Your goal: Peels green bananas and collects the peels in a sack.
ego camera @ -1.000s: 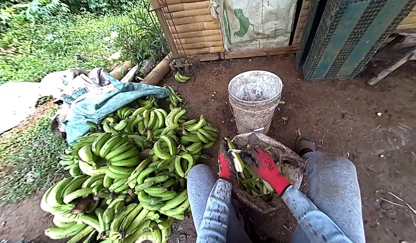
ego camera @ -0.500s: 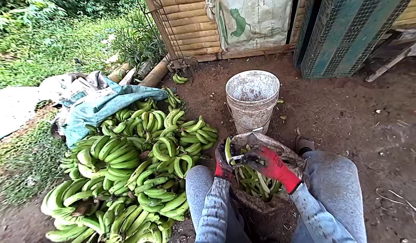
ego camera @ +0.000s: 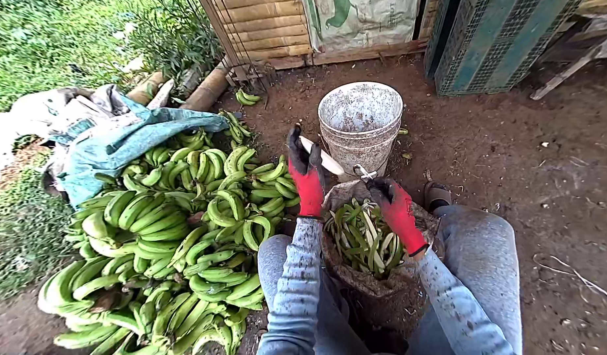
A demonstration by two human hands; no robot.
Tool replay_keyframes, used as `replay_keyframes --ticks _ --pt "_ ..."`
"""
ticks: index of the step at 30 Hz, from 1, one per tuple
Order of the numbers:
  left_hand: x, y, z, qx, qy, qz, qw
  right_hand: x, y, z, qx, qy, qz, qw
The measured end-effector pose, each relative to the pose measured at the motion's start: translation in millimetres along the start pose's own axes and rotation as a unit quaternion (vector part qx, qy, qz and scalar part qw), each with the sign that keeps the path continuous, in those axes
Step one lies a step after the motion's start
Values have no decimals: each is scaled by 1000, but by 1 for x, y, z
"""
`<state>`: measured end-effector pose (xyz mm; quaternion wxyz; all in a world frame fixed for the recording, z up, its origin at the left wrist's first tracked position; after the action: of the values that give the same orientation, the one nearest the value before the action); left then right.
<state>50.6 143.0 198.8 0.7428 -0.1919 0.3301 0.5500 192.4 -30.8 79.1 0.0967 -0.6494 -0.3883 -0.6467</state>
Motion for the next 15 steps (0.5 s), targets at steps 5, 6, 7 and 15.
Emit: replay_keyframes --ticks 5,6,7,15 --pt "12 -80 42 145 -24 31 989 11 40 -8 -37 0 137 990" --pt "24 -96 14 197 0 51 979 12 48 -10 -44 -3 155 987" --pt "39 -112 -25 268 28 69 961 14 56 -12 -50 -4 178 983" --pt "166 -133 -332 730 119 275 614 17 73 -18 -73 12 216 974"
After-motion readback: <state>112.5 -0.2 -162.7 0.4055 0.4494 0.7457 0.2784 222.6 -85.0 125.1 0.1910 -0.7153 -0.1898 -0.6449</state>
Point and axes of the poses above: each hand's wrist, its own z-axis towards the middle knuckle, its own y-axis out of the back of the hand, x = y × z, the point moved 9 cm from there along z, towards the middle knuckle, and after that the axes turned 14 degrees about -y, right-handed, at the moved point
